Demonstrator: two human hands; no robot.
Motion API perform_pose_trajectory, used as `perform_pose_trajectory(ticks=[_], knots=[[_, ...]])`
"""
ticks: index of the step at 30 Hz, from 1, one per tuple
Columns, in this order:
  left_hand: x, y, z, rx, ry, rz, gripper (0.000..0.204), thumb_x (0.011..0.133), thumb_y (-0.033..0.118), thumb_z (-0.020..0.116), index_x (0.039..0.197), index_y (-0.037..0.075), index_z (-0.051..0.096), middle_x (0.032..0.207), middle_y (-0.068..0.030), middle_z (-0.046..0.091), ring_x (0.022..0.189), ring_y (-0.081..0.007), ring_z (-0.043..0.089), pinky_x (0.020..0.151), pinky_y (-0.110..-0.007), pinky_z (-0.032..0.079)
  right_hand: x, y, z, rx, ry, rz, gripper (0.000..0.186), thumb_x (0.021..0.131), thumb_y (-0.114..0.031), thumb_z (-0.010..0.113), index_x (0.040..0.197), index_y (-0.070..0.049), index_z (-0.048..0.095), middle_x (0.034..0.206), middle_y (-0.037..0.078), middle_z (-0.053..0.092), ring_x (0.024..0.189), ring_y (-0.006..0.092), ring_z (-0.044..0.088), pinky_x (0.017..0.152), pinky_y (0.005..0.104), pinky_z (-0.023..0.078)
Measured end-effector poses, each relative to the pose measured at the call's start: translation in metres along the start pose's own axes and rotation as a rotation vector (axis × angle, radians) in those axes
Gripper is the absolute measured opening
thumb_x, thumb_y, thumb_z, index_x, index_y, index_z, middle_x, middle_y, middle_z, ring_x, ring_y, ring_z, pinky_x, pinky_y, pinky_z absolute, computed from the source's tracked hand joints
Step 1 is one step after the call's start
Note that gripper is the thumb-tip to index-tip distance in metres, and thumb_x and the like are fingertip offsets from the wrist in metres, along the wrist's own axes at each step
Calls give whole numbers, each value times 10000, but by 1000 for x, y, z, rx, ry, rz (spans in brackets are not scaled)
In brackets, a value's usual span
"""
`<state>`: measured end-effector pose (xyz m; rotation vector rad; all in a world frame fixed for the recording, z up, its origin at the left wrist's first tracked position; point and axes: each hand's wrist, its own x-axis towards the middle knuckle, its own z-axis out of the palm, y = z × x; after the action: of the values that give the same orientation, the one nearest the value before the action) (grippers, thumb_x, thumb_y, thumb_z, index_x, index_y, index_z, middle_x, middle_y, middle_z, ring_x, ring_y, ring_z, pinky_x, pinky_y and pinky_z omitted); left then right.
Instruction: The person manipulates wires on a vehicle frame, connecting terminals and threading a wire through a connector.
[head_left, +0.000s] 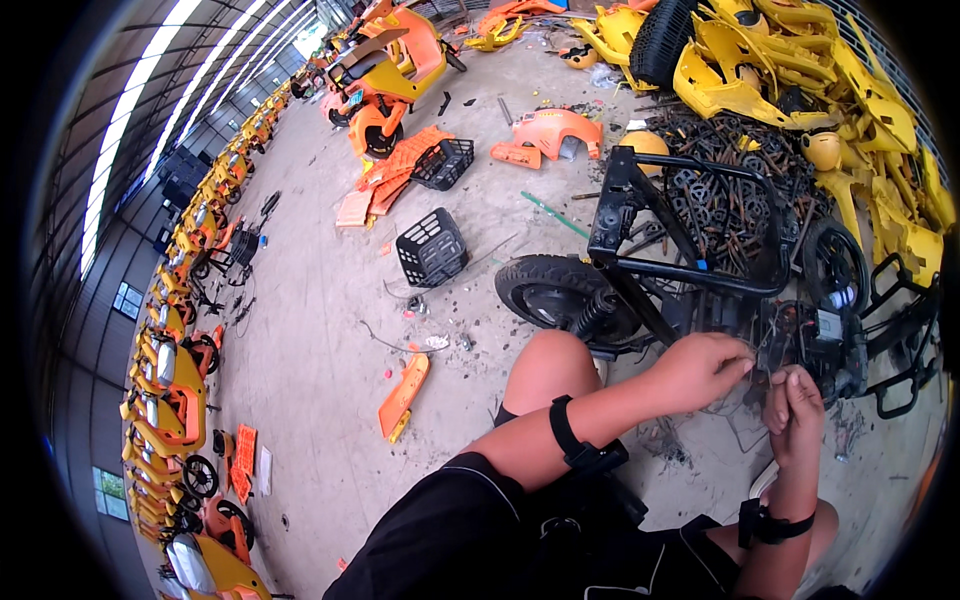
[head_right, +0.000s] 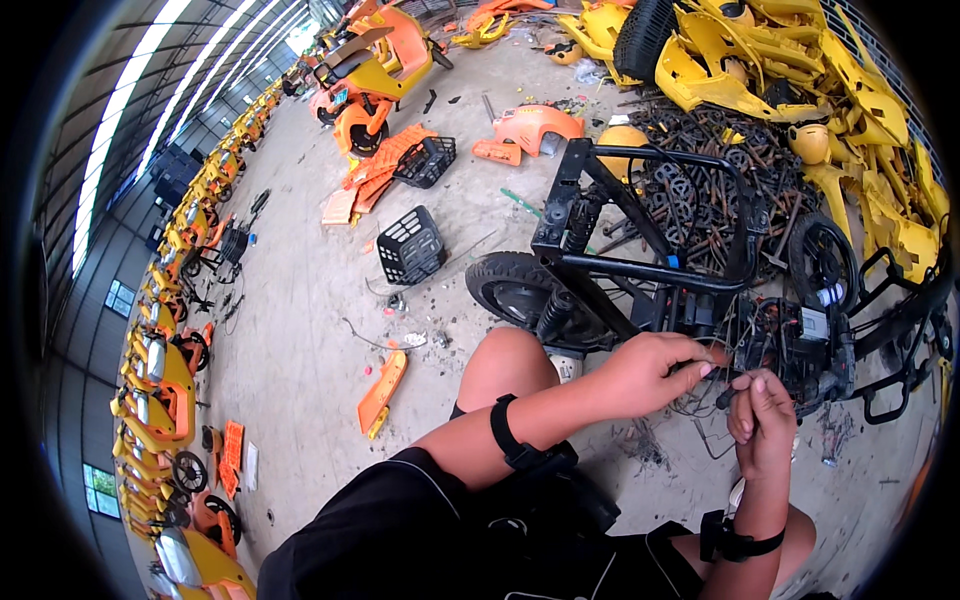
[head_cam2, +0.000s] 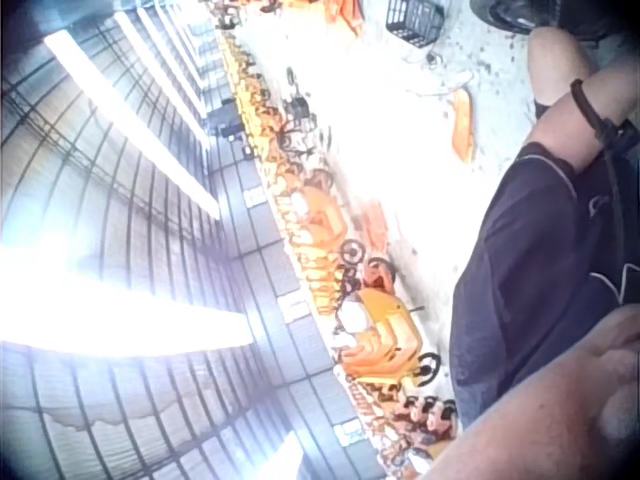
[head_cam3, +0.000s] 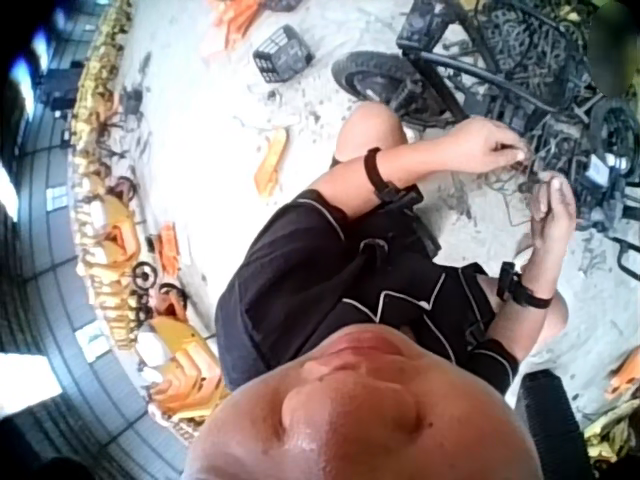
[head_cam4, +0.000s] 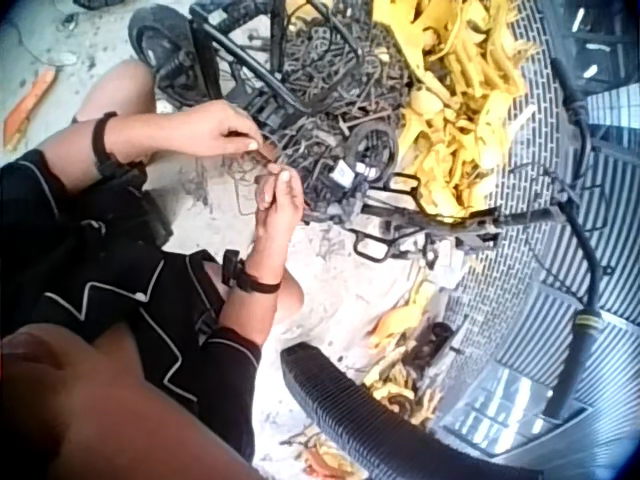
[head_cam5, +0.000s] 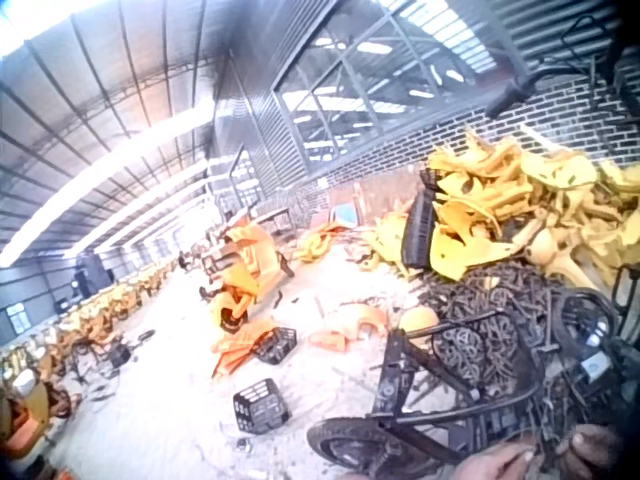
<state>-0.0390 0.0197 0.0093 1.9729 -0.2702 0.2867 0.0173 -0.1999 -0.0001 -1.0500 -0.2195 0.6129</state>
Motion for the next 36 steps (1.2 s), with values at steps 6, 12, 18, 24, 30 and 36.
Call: perform_pose_trajectory(ticks=[6, 12, 18, 24, 30, 36], knots=[[-1, -1, -3, 12, 25, 6, 204, 956, 153, 576, 1098, 37, 667, 920, -178, 670, 883, -365, 643, 772, -414, 503, 5, -19, -24, 120, 108, -139, 246, 1042, -238, 477, 981, -10, 551, 560, -38, 354, 454, 43, 290, 389, 203, 240], [-2, 1, -9, 22, 9, -26, 195, 963, 155, 563, 1079, 29, 656, 918, -178, 661, 885, -371, 631, 777, -413, 498, 10, -27, -40, 172, 250, -230, 242, 1051, -256, 467, 1009, -38, 563, 578, -49, 334, 461, 41, 291, 394, 206, 254], [-6, -2, -12, 18, 31, 1, 194, 964, 161, 563, 1074, 23, 641, 918, -176, 656, 877, -373, 629, 767, -418, 497, 17, -32, -60, 215, 458, -297, 242, 1048, -262, 477, 1070, -42, 574, 624, -46, 371, 505, 47, 321, 432, 210, 271], [-8, 2, -19, 22, 25, -34, 189, 963, 161, 560, 1066, 19, 631, 907, -179, 650, 858, -378, 627, 745, -426, 496, 21, -30, -93, 221, 493, -281, 235, 1041, -271, 492, 1100, -58, 573, 693, -51, 401, 588, 60, 351, 522, 228, 295], [-9, -2, -18, 42, 47, 6, 183, 958, 159, 563, 1053, 19, 631, 892, -175, 647, 846, -381, 623, 740, -432, 496, 22, -27, -113, 236, 580, -263, 204, 1027, -290, 515, 1089, -103, 571, 735, -68, 407, 651, 68, 359, 610, 236, 303], [-10, -2, -19, 48, 57, 10, 165, 950, 149, 565, 1036, 23, 630, 880, -172, 644, 838, -381, 622, 728, -434, 495, 17, -36, -131, 224, 698, -374, 223, 1030, -281, 506, 1108, -84, 576, 761, -66, 452, 670, 57, 391, 636, 230, 324]])
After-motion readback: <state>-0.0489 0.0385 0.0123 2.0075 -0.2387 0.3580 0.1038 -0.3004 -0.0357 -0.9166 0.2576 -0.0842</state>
